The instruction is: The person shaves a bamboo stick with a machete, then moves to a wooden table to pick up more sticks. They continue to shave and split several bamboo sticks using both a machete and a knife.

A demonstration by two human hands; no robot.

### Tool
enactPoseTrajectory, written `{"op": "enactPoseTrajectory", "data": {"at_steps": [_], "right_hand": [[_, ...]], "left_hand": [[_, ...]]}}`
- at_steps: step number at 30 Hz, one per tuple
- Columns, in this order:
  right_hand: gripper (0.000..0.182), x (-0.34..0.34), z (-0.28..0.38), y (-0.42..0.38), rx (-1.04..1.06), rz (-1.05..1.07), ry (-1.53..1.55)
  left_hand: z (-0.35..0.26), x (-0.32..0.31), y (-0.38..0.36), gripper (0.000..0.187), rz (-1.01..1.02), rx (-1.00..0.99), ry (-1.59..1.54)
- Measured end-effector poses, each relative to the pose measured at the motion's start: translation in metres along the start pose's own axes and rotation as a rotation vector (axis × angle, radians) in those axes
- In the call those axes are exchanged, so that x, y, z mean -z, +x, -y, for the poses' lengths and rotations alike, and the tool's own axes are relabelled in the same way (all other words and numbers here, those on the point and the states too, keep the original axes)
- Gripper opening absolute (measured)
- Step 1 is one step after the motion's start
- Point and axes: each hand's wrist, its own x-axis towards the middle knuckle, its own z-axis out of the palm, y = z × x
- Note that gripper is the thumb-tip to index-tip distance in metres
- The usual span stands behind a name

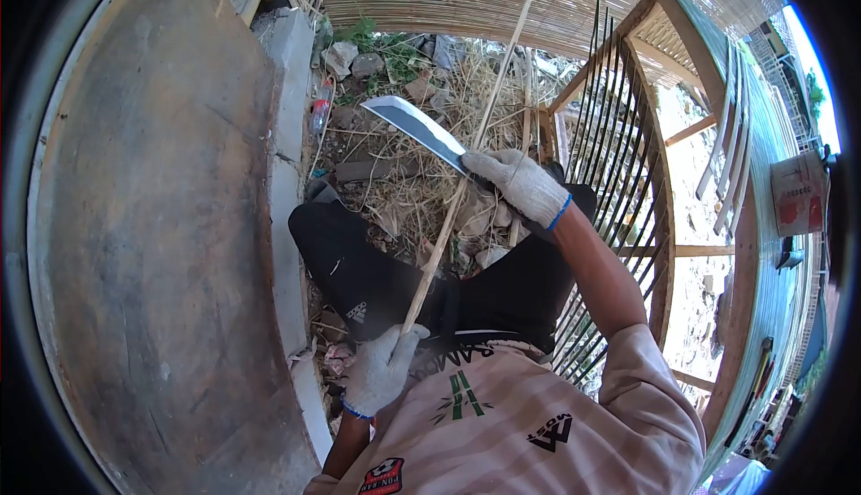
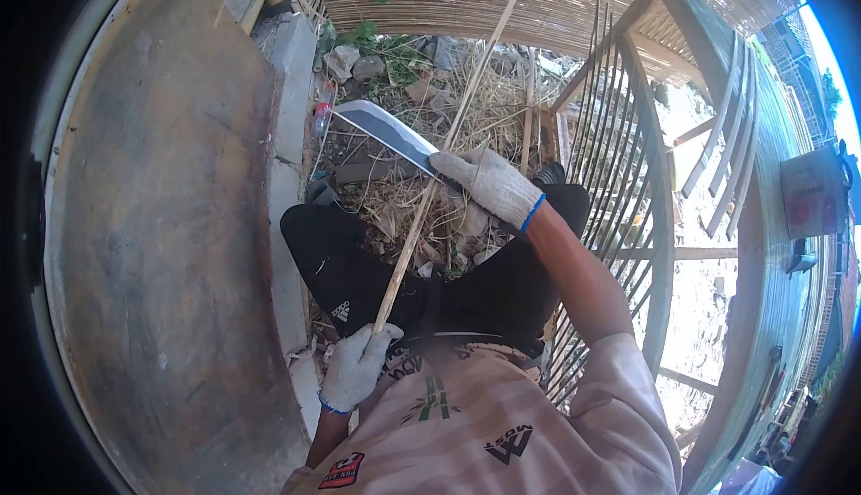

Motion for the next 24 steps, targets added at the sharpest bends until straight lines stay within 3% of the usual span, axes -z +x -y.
{"op": "enactPoseTrajectory", "data": {"at_steps": [6, 10, 12, 14, 18, 24], "right_hand": [[0.052, -0.004, 0.006, -0.004, 0.046, -0.001, -0.017], [0.056, -0.018, -0.010, -0.004, 0.032, 0.155, -0.009], [0.058, -0.034, -0.022, -0.001, 0.159, 0.182, -0.100], [0.057, -0.029, -0.017, -0.004, 0.068, 0.203, -0.116], [0.059, 0.006, 0.021, -0.005, -0.050, 0.003, -0.001], [0.058, 0.016, 0.001, 0.033, 0.095, -0.089, -0.176]], "left_hand": [[0.011, -0.001, 0.004, 0.030, 0.000, -0.045, -0.082], [0.014, -0.002, 0.004, 0.031, -0.011, -0.037, -0.082], [0.014, -0.002, 0.006, 0.031, -0.002, -0.007, -0.098], [0.013, 0.001, 0.005, 0.031, 0.012, 0.013, -0.110], [0.016, 0.003, -0.004, 0.031, 0.019, 0.000, -0.087], [0.018, 0.002, -0.003, 0.031, 0.052, 0.025, -0.145]]}}
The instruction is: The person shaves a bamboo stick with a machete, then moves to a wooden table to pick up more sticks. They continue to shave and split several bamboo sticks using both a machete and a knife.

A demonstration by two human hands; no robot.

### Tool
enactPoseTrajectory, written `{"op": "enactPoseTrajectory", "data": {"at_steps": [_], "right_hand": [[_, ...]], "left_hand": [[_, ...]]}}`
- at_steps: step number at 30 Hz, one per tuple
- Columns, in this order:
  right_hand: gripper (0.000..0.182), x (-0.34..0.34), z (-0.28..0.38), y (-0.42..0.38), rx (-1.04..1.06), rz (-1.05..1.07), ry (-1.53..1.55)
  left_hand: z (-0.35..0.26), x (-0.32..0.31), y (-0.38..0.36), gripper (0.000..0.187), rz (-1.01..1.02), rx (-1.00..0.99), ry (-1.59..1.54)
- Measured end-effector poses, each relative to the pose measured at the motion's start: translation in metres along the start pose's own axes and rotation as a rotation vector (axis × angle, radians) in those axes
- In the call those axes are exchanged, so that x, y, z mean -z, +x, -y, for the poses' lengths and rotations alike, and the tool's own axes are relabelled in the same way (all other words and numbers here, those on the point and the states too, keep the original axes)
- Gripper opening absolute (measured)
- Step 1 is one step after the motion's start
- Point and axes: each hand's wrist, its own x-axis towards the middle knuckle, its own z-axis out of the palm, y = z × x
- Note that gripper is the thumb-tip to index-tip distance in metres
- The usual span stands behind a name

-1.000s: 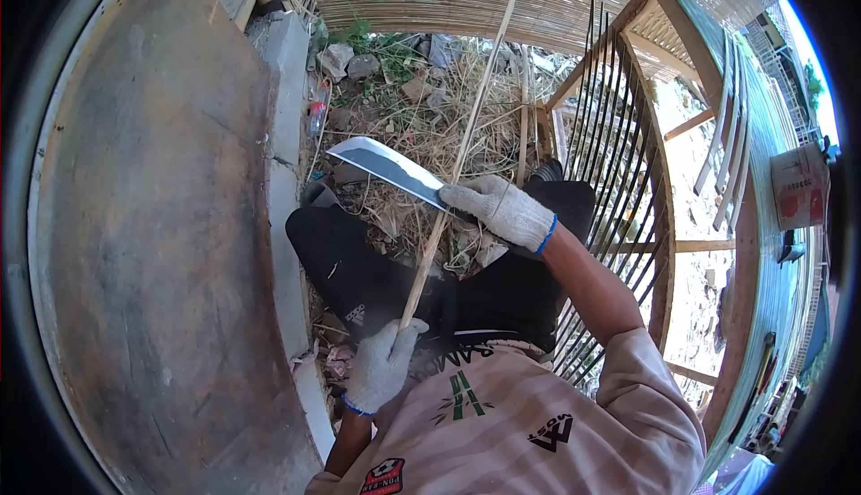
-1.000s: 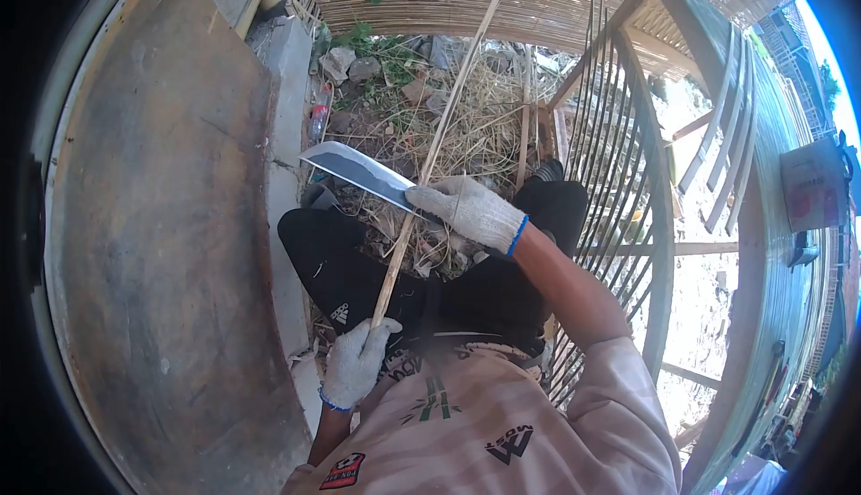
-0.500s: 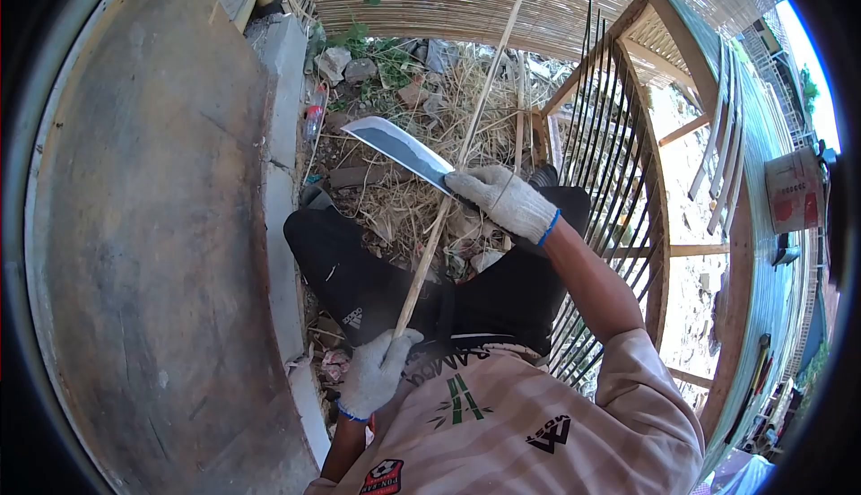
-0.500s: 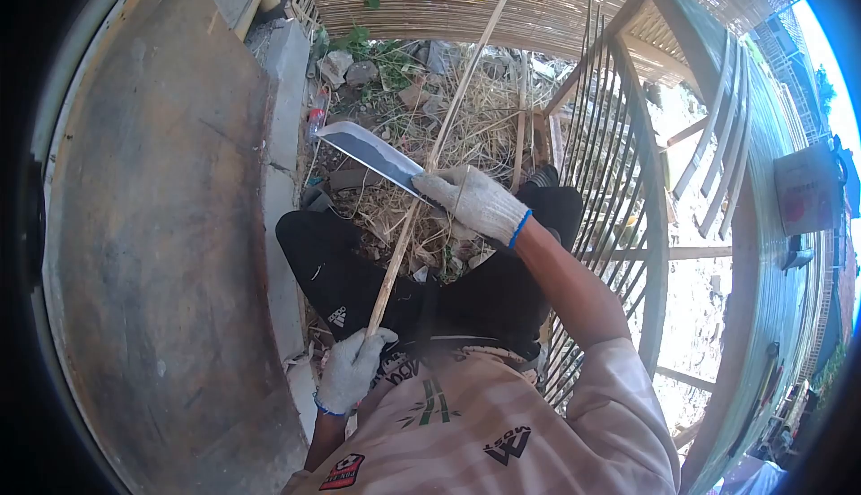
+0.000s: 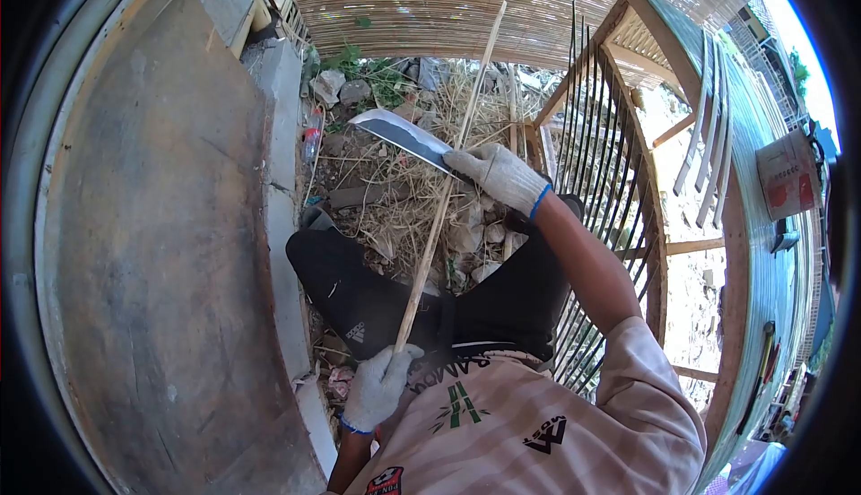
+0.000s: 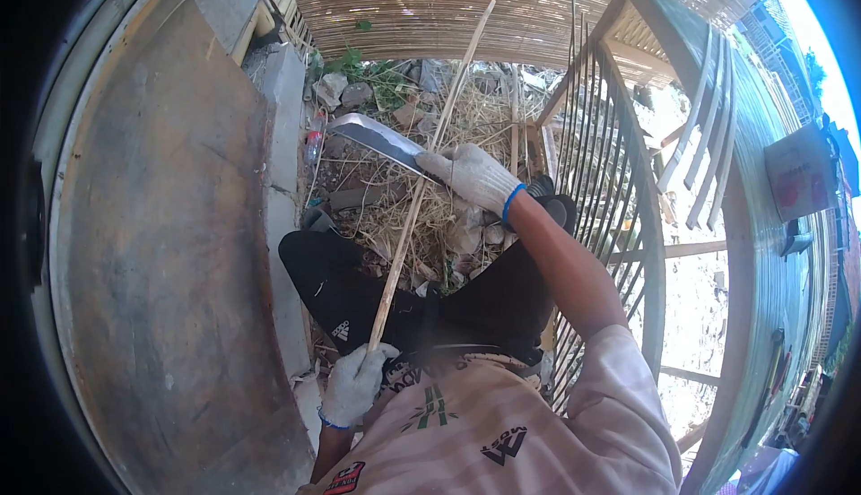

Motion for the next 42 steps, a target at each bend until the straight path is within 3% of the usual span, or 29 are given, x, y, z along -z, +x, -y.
{"op": "enactPoseTrajectory", "data": {"at_steps": [4, 10, 12, 13, 14, 17, 19, 22, 25, 26, 28, 29, 31, 33, 35, 36, 38, 39, 40, 42], "right_hand": [[0.061, 0.016, -0.002, 0.013, -0.026, -0.073, -0.058], [0.053, 0.074, -0.043, 0.072, -0.073, -0.256, 0.242], [0.048, 0.095, -0.037, 0.063, -0.040, -0.272, 0.431], [0.046, 0.101, -0.025, 0.055, -0.129, -0.336, 0.440], [0.043, 0.108, -0.039, 0.067, -0.117, -0.342, 0.493], [0.037, 0.100, -0.049, 0.069, -0.188, -0.401, 0.764], [0.034, 0.081, -0.081, 0.080, -0.160, -0.295, 0.983], [0.025, 0.033, -0.098, 0.062, -0.280, -0.281, 1.068], [0.029, -0.026, -0.148, 0.065, -0.423, -0.054, 1.175], [0.027, -0.050, -0.181, 0.074, -0.359, 0.056, 1.076], [0.020, -0.107, -0.242, 0.087, 0.053, 0.088, 0.688], [0.021, -0.116, -0.213, 0.064, -0.448, 0.058, 0.893], [0.036, -0.163, -0.281, 0.081, -0.220, 0.136, 0.437], [0.049, -0.182, -0.283, 0.068, 0.148, 0.370, -0.458], [0.061, -0.188, -0.282, 0.051, 0.253, 0.554, -0.572], [0.061, -0.188, -0.273, 0.040, 0.257, 0.544, -0.572], [0.052, -0.187, -0.263, 0.031, -0.423, 0.395, 0.109], [0.053, -0.196, -0.287, 0.042, -0.521, 0.333, 0.211], [0.053, -0.204, -0.310, 0.051, -0.516, 0.325, 0.213], [0.046, -0.212, -0.333, 0.065, -0.427, 0.230, 0.538]], "left_hand": [[0.018, 0.006, -0.011, 0.031, 0.005, 0.012, -0.066], [0.062, 0.031, -0.051, 0.029, 0.078, 0.061, 0.119], [0.096, 0.039, -0.069, 0.031, 0.084, 0.210, 0.001], [0.093, 0.043, -0.075, 0.030, 0.083, 0.293, -0.016], [0.098, 0.045, -0.079, 0.030, 0.086, 0.287, -0.013], [0.097, 0.049, -0.076, 0.030, 0.021, 0.195, 0.034], [0.073, 0.046, -0.060, 0.028, -0.147, 0.006, 0.290], [0.057, 0.039, -0.027, 0.023, -0.314, -0.072, 0.381], [0.035, 0.035, 0.007, 0.021, -0.451, -0.171, 0.425], [0.028, 0.036, 0.017, 0.021, -0.502, -0.208, 0.424], [0.026, 0.038, 0.036, 0.023, -0.542, -0.235, 0.436], [0.024, 0.040, 0.044, 0.026, -0.575, -0.236, 0.445], [0.015, 0.039, 0.056, 0.029, -0.574, -0.217, 0.438], [0.004, 0.034, 0.064, 0.033, -0.571, -0.191, 0.418], [-0.004, 0.028, 0.068, 0.032, -0.574, -0.181, 0.432], [-0.008, 0.024, 0.070, 0.032, -0.575, -0.158, 0.435], [-0.020, 0.018, 0.071, 0.031, -0.572, -0.200, 0.370], [-0.021, 0.016, 0.071, 0.029, -0.550, -0.220, 0.372], [-0.021, 0.015, 0.071, 0.028, -0.527, -0.238, 0.374], [-0.018, 0.014, 0.076, 0.028, -0.528, -0.226, 0.373]]}}
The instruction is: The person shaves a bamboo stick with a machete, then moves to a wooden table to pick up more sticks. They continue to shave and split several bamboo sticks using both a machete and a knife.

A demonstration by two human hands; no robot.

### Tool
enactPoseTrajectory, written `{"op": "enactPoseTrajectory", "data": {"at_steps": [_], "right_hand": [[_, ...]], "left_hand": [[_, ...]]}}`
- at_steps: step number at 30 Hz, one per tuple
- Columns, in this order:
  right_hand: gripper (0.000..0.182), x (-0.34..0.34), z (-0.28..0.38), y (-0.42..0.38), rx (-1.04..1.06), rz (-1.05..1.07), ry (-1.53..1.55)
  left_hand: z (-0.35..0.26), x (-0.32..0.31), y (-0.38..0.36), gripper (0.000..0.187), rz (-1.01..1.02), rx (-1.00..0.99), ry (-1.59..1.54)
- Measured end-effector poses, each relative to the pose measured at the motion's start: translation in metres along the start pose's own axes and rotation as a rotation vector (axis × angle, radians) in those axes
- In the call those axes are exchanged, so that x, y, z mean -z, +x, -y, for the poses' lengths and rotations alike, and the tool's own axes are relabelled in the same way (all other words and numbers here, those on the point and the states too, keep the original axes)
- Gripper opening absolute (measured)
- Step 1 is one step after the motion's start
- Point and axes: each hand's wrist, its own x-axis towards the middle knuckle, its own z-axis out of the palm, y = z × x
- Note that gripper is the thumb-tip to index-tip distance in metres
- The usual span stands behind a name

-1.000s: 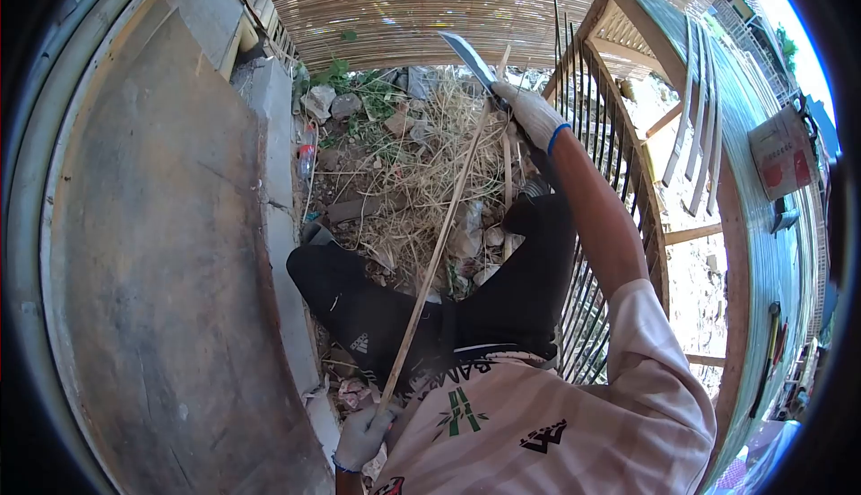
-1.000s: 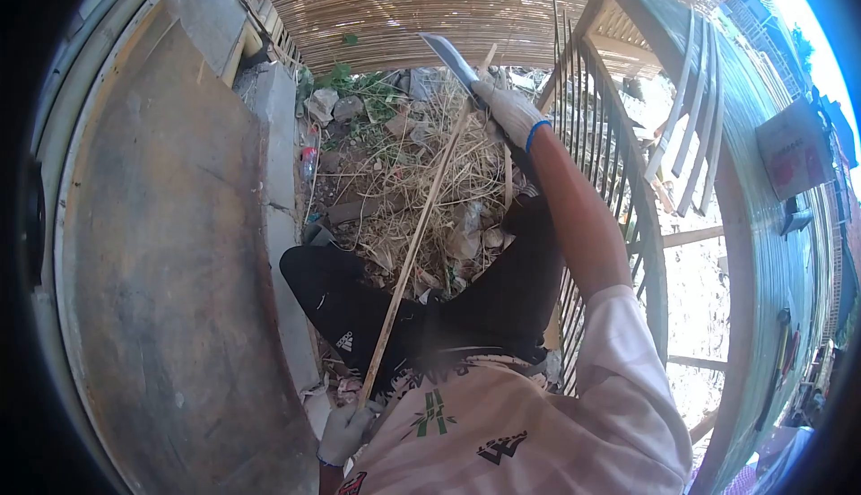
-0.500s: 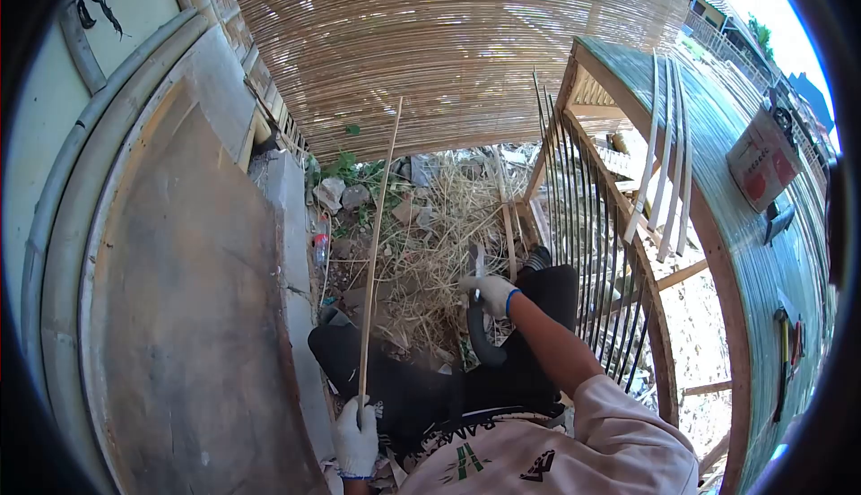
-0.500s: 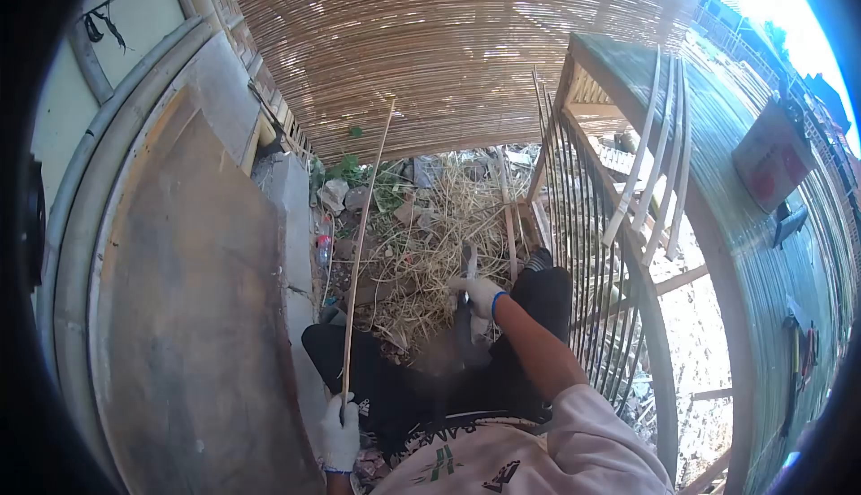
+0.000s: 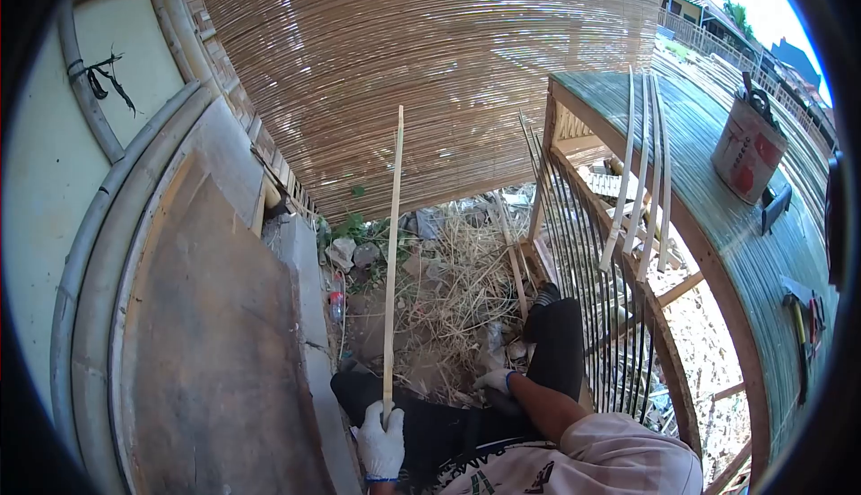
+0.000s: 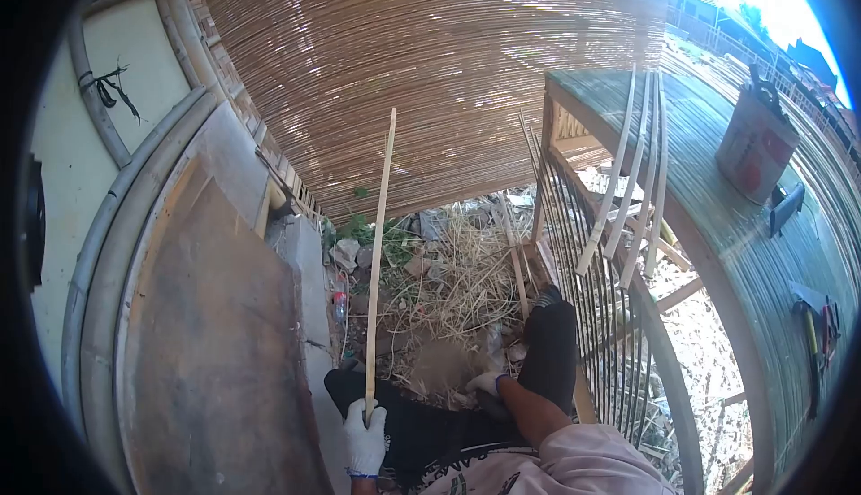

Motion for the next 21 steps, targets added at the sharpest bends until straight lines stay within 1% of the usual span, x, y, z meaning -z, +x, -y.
{"op": "enactPoseTrajectory", "data": {"at_steps": [1, 3, 4, 5, 6, 7, 9, 10, 11, 12, 13, 14, 15, 16, 17, 18, 19, 20, 21], "right_hand": [[0.046, 0.000, 0.011, -0.013, 0.008, -0.002, 0.004], [0.043, -0.001, 0.032, -0.047, -0.124, -0.004, 0.030], [0.043, 0.001, 0.026, -0.034, -0.116, -0.004, 0.034], [0.039, 0.000, 0.023, -0.027, -0.094, 0.006, -0.059], [0.035, -0.001, 0.012, -0.012, -0.073, 0.016, -0.151], [0.035, -0.004, 0.005, -0.001, -0.070, 0.017, -0.146], [0.025, -0.011, -0.003, 0.014, -0.078, 0.011, 0.285], [0.025, -0.015, 0.011, 0.001, -0.073, 0.016, 0.291], [0.019, -0.014, 0.035, -0.025, -0.055, 0.034, 0.600], [0.015, -0.013, 0.068, -0.061, -0.039, 0.052, 0.908], [0.015, -0.014, 0.094, -0.085, -0.043, 0.055, 0.907], [0.014, -0.016, 0.117, -0.108, 0.046, 0.047, 0.933], [0.013, -0.014, 0.140, -0.128, 0.133, 0.041, 0.956], [0.012, -0.008, 0.162, -0.147, 0.118, 0.049, 0.906], [0.013, -0.001, 0.184, -0.159, 0.106, 0.058, 0.853], [0.014, 0.009, 0.197, -0.161, 0.210, 0.073, 0.785], [0.016, 0.019, 0.212, -0.164, 0.313, 0.088, 0.714], [0.018, 0.025, 0.239, -0.186, 0.372, 0.094, 0.661], [0.020, 0.025, 0.268, -0.215, 0.427, 0.055, 0.678]], "left_hand": [[0.000, -0.002, 0.001, 0.026, -0.007, -0.037, -0.013], [0.003, -0.006, 0.001, 0.025, -0.013, -0.079, -0.025], [0.006, -0.008, 0.002, 0.027, 0.003, -0.025, -0.074], [0.010, -0.010, 0.004, 0.029, 0.019, 0.030, -0.121], [0.016, -0.012, 0.005, 0.029, 0.020, 0.025, -0.116], [0.022, -0.015, 0.007, 0.029, 0.032, 0.024, -0.155], [0.031, -0.018, 0.007, 0.030, 0.043, 0.021, -0.187], [0.033, -0.019, 0.007, 0.026, 0.023, -0.045, -0.182], [0.034, -0.019, 0.008, 0.023, 0.003, -0.112, -0.180], [0.031, -0.017, 0.010, 0.023, 0.002, -0.112, -0.177], [0.025, -0.012, 0.009, 0.022, -0.130, -0.272, -0.049], [0.021, -0.007, 0.004, 0.021, -0.261, -0.426, 0.080], [0.022, 0.009, 0.000, 0.038, 0.022, -0.086, -0.055], [0.009, 0.019, -0.012, 0.038, 0.017, -0.074, -0.055], [-0.011, 0.028, -0.022, 0.036, -0.038, 0.001, -0.111], [-0.022, 0.033, -0.026, 0.035, -0.095, 0.073, -0.169], [-0.013, 0.038, -0.031, 0.034, -0.122, 0.051, -0.155], [-0.002, 0.043, -0.038, 0.034, -0.131, 0.065, -0.158], [0.009, 0.046, -0.045, 0.035, -0.130, 0.047, -0.162]]}}
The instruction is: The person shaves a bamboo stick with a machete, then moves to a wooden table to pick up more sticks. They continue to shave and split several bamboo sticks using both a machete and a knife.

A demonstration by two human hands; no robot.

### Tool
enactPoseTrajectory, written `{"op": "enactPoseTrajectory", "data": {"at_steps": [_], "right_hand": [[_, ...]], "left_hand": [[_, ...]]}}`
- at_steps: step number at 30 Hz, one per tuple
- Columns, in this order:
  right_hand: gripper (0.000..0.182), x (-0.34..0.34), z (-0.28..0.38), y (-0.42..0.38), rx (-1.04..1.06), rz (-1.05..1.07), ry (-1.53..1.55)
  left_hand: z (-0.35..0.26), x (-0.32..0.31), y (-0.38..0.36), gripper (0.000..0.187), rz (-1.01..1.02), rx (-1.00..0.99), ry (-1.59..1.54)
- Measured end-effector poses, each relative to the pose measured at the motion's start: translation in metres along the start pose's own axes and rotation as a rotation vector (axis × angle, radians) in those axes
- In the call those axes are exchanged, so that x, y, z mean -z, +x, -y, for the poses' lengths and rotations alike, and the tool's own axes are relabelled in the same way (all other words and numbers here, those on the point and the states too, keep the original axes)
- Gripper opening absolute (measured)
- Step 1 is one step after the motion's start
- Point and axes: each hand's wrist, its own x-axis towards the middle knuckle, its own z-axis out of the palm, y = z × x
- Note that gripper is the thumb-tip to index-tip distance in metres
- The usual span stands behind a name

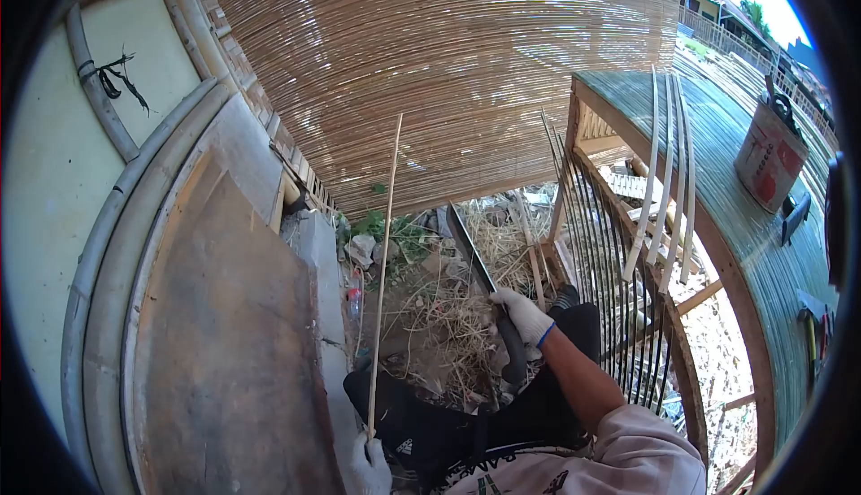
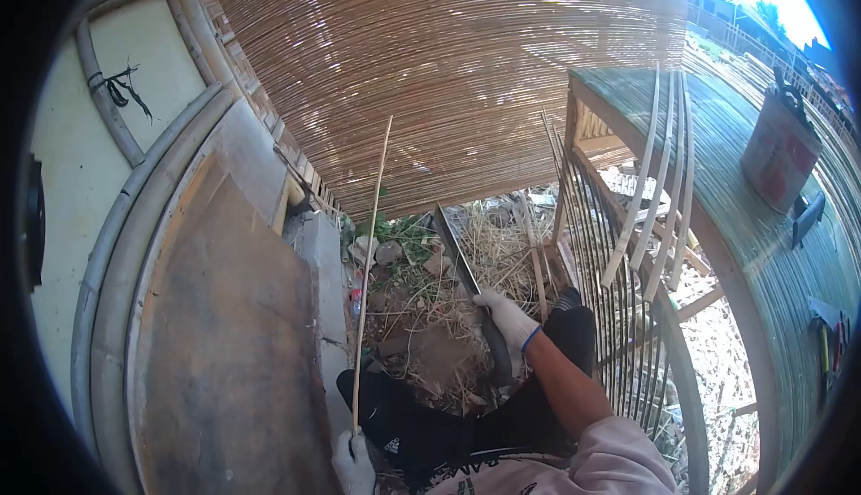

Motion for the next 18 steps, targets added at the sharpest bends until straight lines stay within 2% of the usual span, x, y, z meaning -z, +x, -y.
{"op": "enactPoseTrajectory", "data": {"at_steps": [1, 3, 5, 7, 9, 10, 11, 13, 14, 17, 18], "right_hand": [[0.027, 0.003, 0.019, 0.006, 0.050, 0.042, -0.133], [0.028, -0.014, 0.056, 0.008, 0.166, 0.056, -0.139], [0.026, 0.000, 0.080, 0.035, 0.352, 0.093, -0.419], [0.024, -0.016, 0.106, 0.034, 0.361, 0.103, -0.430], [0.024, -0.038, 0.127, 0.021, 0.379, 0.142, -0.440], [0.026, -0.048, 0.133, 0.016, 0.462, 0.088, -0.532], [0.027, -0.054, 0.137, 0.015, 0.546, 0.033, -0.617], [0.028, -0.050, 0.143, 0.026, 0.564, 0.106, -0.630], [0.030, -0.047, 0.146, 0.031, 0.612, 0.087, -0.658], [0.034, -0.052, 0.153, 0.026, 0.647, 0.043, -0.671], [0.032, -0.048, 0.158, 0.025, 0.632, -0.027, -0.742]], "left_hand": [[0.007, 0.004, -0.005, 0.035, 0.002, -0.017, -0.009], [0.015, 0.012, -0.018, 0.035, 0.010, 0.054, -0.026], [0.040, 0.015, -0.033, 0.036, -0.015, 0.069, 0.028], [0.059, 0.016, -0.046, 0.037, -0.044, 0.064, 0.012], [0.070, 0.019, -0.059, 0.040, -0.013, -0.032, 0.047], [0.081, 0.018, -0.066, 0.042, 0.049, 0.200, -0.052], [0.089, 0.018, -0.073, 0.042, 0.042, 0.216, -0.069], [0.076, 0.026, -0.081, 0.042, 0.088, 0.017, 0.098], [0.102, 0.021, -0.087, 0.042, 0.105, 0.062, 0.117], [0.071, 0.029, -0.091, 0.042, 0.178, 0.128, 0.117], [0.074, 0.027, -0.092, 0.043, 0.138, 0.062, 0.111]]}}
